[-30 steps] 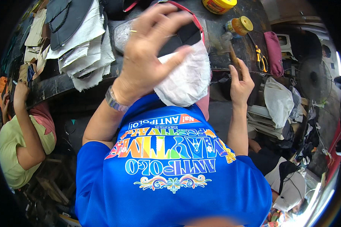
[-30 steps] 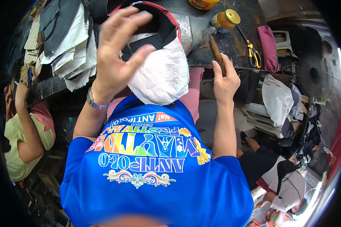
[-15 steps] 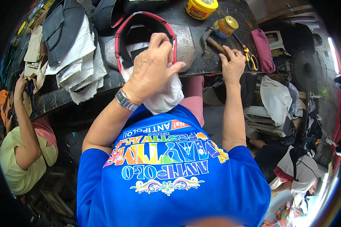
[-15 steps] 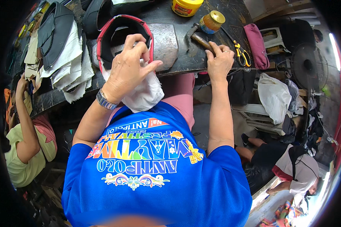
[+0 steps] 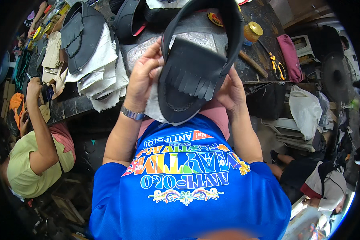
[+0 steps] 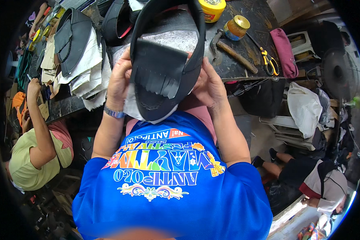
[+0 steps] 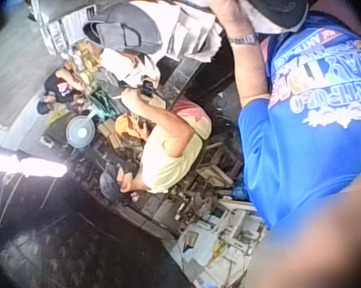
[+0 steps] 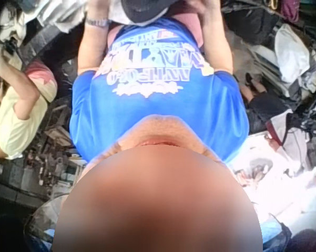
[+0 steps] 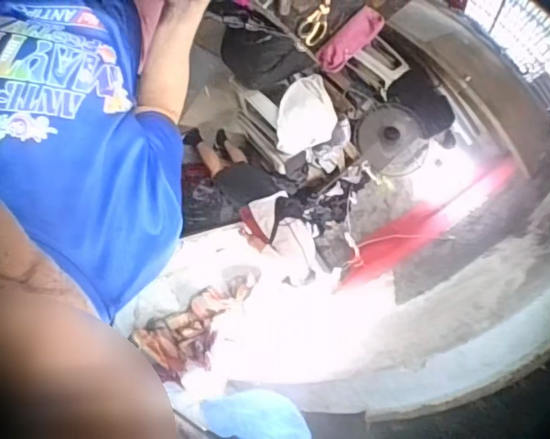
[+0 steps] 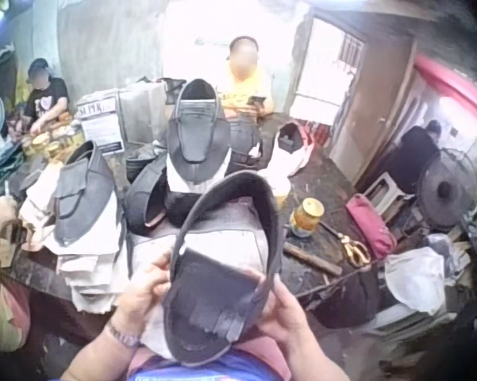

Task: The person inserts a white fabric piece into a black slip-on shoe and uses a hammer to tap it into place. They repeat this process on a second shoe, adjusting the fabric and tapping it with the hammer.

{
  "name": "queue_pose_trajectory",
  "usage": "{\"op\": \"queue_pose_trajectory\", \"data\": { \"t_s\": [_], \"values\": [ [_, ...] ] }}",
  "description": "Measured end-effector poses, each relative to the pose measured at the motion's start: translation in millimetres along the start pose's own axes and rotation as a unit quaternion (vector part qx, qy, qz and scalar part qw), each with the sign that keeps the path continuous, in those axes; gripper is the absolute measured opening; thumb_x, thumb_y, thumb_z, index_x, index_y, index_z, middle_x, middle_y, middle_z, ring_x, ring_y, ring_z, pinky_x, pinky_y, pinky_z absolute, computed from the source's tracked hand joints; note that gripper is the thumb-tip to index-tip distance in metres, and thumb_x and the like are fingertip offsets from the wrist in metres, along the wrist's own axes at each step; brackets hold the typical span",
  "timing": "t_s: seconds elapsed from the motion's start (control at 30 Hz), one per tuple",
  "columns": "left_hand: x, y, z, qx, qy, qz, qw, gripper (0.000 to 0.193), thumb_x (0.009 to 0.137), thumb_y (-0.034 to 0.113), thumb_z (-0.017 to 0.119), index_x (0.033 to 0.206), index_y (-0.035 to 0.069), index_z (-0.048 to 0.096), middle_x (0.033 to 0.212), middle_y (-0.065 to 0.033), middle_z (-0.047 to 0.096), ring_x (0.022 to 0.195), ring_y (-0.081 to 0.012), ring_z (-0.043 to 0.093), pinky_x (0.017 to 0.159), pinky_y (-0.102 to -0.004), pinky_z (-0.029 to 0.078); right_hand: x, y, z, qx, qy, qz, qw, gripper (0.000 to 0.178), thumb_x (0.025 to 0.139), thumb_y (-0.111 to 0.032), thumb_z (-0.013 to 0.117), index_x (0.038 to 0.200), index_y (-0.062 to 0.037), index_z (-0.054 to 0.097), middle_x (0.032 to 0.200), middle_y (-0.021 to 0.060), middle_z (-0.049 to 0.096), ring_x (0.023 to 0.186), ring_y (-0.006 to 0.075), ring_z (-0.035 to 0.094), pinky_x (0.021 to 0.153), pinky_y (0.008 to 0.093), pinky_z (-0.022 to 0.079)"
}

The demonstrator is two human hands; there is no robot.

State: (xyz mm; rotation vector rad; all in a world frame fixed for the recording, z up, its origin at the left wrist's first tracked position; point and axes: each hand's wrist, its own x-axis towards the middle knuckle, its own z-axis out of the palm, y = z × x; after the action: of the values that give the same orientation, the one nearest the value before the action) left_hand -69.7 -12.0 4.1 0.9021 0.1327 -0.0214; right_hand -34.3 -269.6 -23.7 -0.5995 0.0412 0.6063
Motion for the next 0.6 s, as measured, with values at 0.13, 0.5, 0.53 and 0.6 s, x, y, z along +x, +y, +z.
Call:
{"op": "queue_pose_trajectory", "data": {
  "t_s": [0.13, 0.5, 0.53, 0.6],
  "values": [
    [-9, -28, -14, -0.146, -0.045, -0.028, 0.988, 0.054, 0.093, -0.004, 0.052, 0.147, 0.001, 0.050, 0.127, -0.0046, 0.062, 0.087, 0.0009, 0.062, 0.064, -0.0084, 0.048, 6, 10, -6, 0.106, -0.048, 0.040, 0.992, 0.043, 0.101, -0.025, 0.065, 0.140, -0.0071, 0.059, 0.131, 0.0098, 0.069, 0.121, 0.0235, 0.066, 0.106, 0.0444, 0.050],
    [-27, -43, -24, -0.096, -0.014, -0.043, 0.994, 0.057, 0.100, 0.013, 0.062, 0.152, 0.004, 0.039, 0.139, -0.0130, 0.058, 0.124, -0.0195, 0.062, 0.100, -0.0325, 0.055, 13, 14, -13, 0.037, -0.045, 0.016, 0.998, 0.045, 0.100, -0.009, 0.063, 0.144, -0.0051, 0.053, 0.135, 0.0111, 0.066, 0.122, 0.0233, 0.065, 0.107, 0.0459, 0.051],
    [-28, -43, -24, -0.094, -0.010, -0.041, 0.995, 0.058, 0.100, 0.014, 0.062, 0.153, 0.004, 0.039, 0.140, -0.0131, 0.058, 0.124, -0.0198, 0.062, 0.100, -0.0326, 0.055, 13, 14, -12, 0.030, -0.039, 0.014, 0.999, 0.046, 0.100, -0.010, 0.063, 0.145, -0.0050, 0.052, 0.135, 0.0113, 0.066, 0.122, 0.0233, 0.065, 0.107, 0.0455, 0.052],
    [-29, -41, -24, -0.099, -0.026, -0.043, 0.994, 0.059, 0.101, 0.014, 0.060, 0.154, 0.004, 0.037, 0.141, -0.0135, 0.057, 0.124, -0.0205, 0.062, 0.101, -0.0333, 0.055, 13, 14, -12, 0.030, -0.055, 0.017, 0.998, 0.045, 0.101, -0.010, 0.062, 0.144, -0.0047, 0.053, 0.136, 0.0115, 0.065, 0.123, 0.0235, 0.065, 0.107, 0.0449, 0.052]
  ]
}}
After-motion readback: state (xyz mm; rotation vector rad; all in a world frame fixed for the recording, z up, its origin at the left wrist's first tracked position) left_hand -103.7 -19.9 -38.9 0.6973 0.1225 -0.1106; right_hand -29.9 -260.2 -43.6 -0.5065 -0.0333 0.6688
